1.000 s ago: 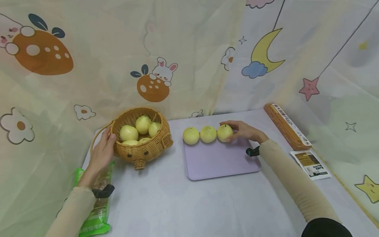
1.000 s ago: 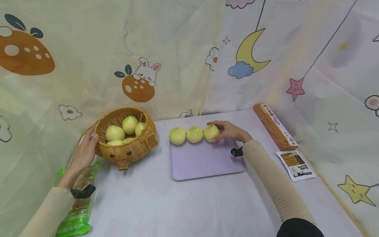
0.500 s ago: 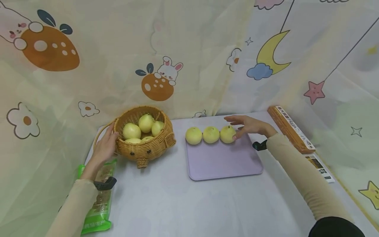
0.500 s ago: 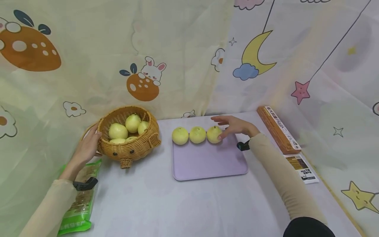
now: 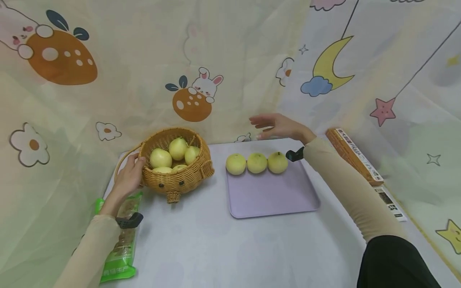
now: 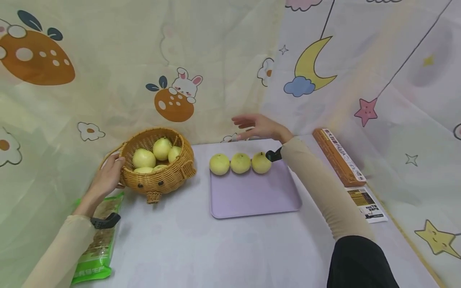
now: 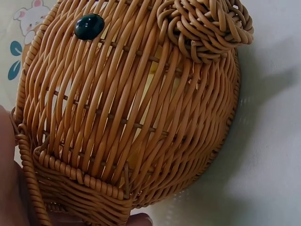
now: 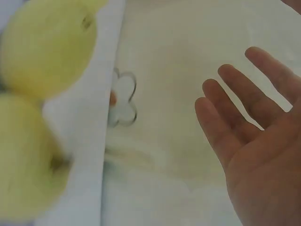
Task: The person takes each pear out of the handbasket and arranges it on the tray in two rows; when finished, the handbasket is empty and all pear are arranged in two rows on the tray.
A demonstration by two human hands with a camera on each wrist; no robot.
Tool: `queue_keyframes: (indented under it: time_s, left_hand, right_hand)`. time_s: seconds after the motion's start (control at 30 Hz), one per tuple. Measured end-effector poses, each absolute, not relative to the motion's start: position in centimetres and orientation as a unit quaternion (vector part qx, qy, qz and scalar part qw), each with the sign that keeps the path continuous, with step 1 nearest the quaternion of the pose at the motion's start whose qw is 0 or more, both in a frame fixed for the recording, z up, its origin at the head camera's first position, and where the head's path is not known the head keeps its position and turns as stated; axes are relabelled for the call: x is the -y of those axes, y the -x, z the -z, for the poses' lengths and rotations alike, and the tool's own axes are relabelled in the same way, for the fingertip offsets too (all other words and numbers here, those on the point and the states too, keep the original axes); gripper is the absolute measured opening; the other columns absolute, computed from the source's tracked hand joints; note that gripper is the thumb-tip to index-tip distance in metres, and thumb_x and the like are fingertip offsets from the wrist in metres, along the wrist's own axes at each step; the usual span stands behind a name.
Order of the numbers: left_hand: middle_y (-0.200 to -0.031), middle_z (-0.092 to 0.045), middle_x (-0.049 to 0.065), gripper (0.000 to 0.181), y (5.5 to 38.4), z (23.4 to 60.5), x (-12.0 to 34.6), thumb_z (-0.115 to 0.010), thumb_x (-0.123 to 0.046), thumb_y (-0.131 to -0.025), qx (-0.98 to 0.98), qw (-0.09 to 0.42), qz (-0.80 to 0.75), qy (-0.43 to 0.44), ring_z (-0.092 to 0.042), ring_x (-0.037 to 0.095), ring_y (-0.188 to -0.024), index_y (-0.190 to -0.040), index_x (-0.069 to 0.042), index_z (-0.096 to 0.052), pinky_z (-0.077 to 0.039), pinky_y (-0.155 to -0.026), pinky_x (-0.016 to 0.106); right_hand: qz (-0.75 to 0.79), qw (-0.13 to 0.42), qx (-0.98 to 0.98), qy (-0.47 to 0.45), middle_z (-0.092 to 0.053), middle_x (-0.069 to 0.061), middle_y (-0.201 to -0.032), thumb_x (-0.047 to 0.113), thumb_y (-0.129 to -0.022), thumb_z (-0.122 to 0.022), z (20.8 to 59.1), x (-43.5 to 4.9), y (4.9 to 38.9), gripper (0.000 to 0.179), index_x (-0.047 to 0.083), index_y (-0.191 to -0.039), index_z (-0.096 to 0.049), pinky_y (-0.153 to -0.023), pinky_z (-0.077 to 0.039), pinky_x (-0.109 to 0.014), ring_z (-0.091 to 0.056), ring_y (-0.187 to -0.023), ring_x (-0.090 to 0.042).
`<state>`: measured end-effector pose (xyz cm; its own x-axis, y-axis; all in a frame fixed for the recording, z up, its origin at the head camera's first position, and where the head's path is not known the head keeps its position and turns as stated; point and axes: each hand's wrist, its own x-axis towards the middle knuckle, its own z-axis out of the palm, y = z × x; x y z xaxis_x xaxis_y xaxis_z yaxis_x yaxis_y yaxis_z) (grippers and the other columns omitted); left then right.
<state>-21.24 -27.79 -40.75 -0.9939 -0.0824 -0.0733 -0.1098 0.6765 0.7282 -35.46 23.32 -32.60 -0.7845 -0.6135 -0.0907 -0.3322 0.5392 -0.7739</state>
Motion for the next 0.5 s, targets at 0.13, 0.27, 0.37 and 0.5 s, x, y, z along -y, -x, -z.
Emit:
queue_keyframes:
  time_s: [0.13, 0.27, 0.37, 0.5]
  left_hand:
    - [-0.163, -0.036, 0.036, 0.079, 21.4, 40.9, 27.7, -0.016, -0.057, -0.111, -0.921, 0.014, -0.385, 0.055, -0.062, 0.052, -0.114, -0.17, -0.006, -0.015, -0.06, -0.067, 0.04]
    - [-0.163, -0.037, 0.035, 0.078, 21.5, 41.0, 27.6, -0.013, -0.056, -0.11, -0.929, 0.002, -0.365, 0.062, -0.059, 0.055, -0.119, -0.17, -0.006, -0.018, -0.057, -0.067, 0.043]
    - [-0.162, -0.039, 0.034, 0.078, 21.5, 41.0, 27.4, -0.011, -0.054, -0.11, -0.933, -0.008, -0.354, 0.067, -0.055, 0.057, -0.126, -0.169, -0.005, -0.02, -0.055, -0.086, 0.058]
    - [-0.155, -0.047, 0.035, 0.077, 21.5, 41.0, 27.3, -0.01, -0.053, -0.11, -0.935, -0.013, -0.348, 0.071, -0.059, 0.054, -0.119, -0.168, -0.003, -0.022, -0.048, -0.094, 0.064]
  right_hand:
    - [0.394, 0.18, -0.849, 0.302, -0.05, -0.003, -0.163, 0.03, -0.096, -0.079, 31.9, -19.2, 35.9, 0.074, 0.022, -0.161, -0.046, -0.121, -0.041, -0.053, -0.049, -0.15, -0.029]
    - [0.398, 0.185, -0.834, 0.334, -0.053, -0.008, -0.161, 0.033, -0.097, -0.078, 31.3, -15.3, 36.4, 0.075, 0.018, -0.162, -0.044, -0.121, -0.042, -0.05, -0.052, -0.148, -0.029]
    - [0.41, 0.19, -0.817, 0.357, -0.054, -0.01, -0.16, 0.034, -0.098, -0.076, 31.1, -12.5, 36.5, 0.074, 0.015, -0.162, -0.044, -0.121, -0.042, -0.048, -0.053, -0.147, -0.03]
    - [0.439, 0.214, -0.789, 0.373, -0.056, -0.006, -0.159, 0.035, -0.099, -0.074, 31.3, -9.0, 36.5, 0.071, 0.014, -0.161, -0.046, -0.122, -0.041, -0.044, -0.054, -0.146, -0.026]
